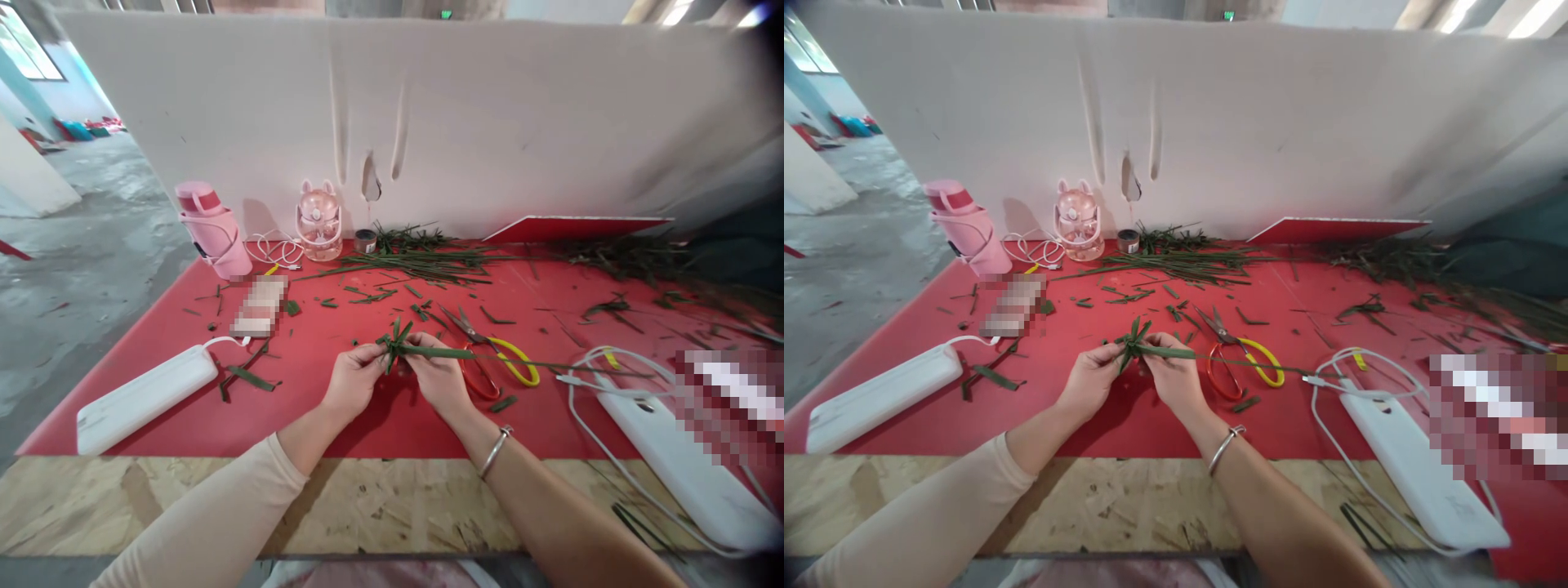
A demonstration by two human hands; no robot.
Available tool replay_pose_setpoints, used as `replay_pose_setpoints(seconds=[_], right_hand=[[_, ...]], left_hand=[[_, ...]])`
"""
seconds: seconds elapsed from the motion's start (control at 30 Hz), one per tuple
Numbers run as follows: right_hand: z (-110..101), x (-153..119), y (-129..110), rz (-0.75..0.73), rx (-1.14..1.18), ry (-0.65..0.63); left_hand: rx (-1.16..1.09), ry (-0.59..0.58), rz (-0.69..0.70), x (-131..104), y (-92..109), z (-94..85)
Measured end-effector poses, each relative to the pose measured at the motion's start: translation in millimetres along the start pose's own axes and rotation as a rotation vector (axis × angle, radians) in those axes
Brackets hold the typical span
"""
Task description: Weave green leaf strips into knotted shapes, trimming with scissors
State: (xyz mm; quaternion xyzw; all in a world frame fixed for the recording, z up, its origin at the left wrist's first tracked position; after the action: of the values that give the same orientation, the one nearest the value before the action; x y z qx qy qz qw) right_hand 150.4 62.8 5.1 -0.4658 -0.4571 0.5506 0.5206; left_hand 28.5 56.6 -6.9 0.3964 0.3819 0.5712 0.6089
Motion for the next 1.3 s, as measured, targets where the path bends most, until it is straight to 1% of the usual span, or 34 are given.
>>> replay_pose_setpoints(seconds=[0.1, 0.2, 0.27, 0.3, 0.37, 0.47, 0.53, 0.57, 0.63, 0.73, 0.83, 0.9, 0.97, 1.03, 1.1, 1.17, 1.23, 1.3], right_hand=[[1, 0, 4, 0.035, 0.033, -0.006], [2, 1, 11, 0.144, 0.129, -0.024], [3, 1, 15, 0.235, 0.217, -0.046], [4, 1, 17, 0.276, 0.249, -0.058], [4, 1, 19, 0.327, 0.263, -0.086], [3, 0, 19, 0.315, 0.242, -0.066], [3, 1, 19, 0.296, 0.267, -0.057], [3, 1, 18, 0.297, 0.29, -0.077], [6, 0, 18, 0.328, 0.339, -0.158], [7, 0, 16, 0.382, 0.406, -0.248], [4, 0, 14, 0.406, 0.439, -0.256], [4, 1, 13, 0.402, 0.446, -0.294], [5, 2, 13, 0.385, 0.441, -0.353], [4, 3, 14, 0.365, 0.418, -0.359], [2, 5, 14, 0.348, 0.399, -0.313], [0, 6, 13, 0.333, 0.401, -0.27], [-1, 7, 10, 0.319, 0.43, -0.272], [0, 6, 7, 0.299, 0.455, -0.333]], left_hand=[[-0.032, 0.004, -0.022, -2, 3, 1.8], [-0.214, -0.025, -0.156, -5, 1, 5.0], [-0.32, -0.02, -0.237, -6, -2, 6.5], [-0.345, -0.004, -0.256, -6, -3, 6.5], [-0.345, 0.017, -0.253, -6, -6, 6.5], [-0.32, 0.005, -0.215, -6, -8, 7.8], [-0.328, -0.01, -0.205, -7, -7, 8.5], [-0.336, -0.026, -0.212, -8, -6, 8.9], [-0.361, -0.089, -0.244, -9, -3, 10.0], [-0.453, -0.183, -0.339, -11, 2, 9.8], [-0.55, -0.234, -0.502, -12, 2, 8.9], [-0.537, -0.263, -0.618, -14, 0, 9.0], [-0.481, -0.27, -0.683, -15, -3, 8.7], [-0.431, -0.263, -0.662, -16, -4, 8.1], [-0.413, -0.257, -0.597, -17, -3, 7.8], [-0.408, -0.259, -0.563, -18, -3, 8.1], [-0.399, -0.254, -0.575, -19, -4, 8.1], [-0.382, -0.251, -0.62, -20, -6, 8.0]])
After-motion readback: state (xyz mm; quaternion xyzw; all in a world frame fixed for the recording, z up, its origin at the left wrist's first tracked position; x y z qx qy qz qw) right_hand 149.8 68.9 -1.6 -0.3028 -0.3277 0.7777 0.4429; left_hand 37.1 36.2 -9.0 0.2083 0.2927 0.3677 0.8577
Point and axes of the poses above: each hand's wrist, its own x-axis towards the middle knuckle, its own z-axis out of the palm, y = z × x, the point moved 4 cm from there along x, towards the middle knuckle, and after that the axes turned 2 degrees about z, right-handed, at the moved point
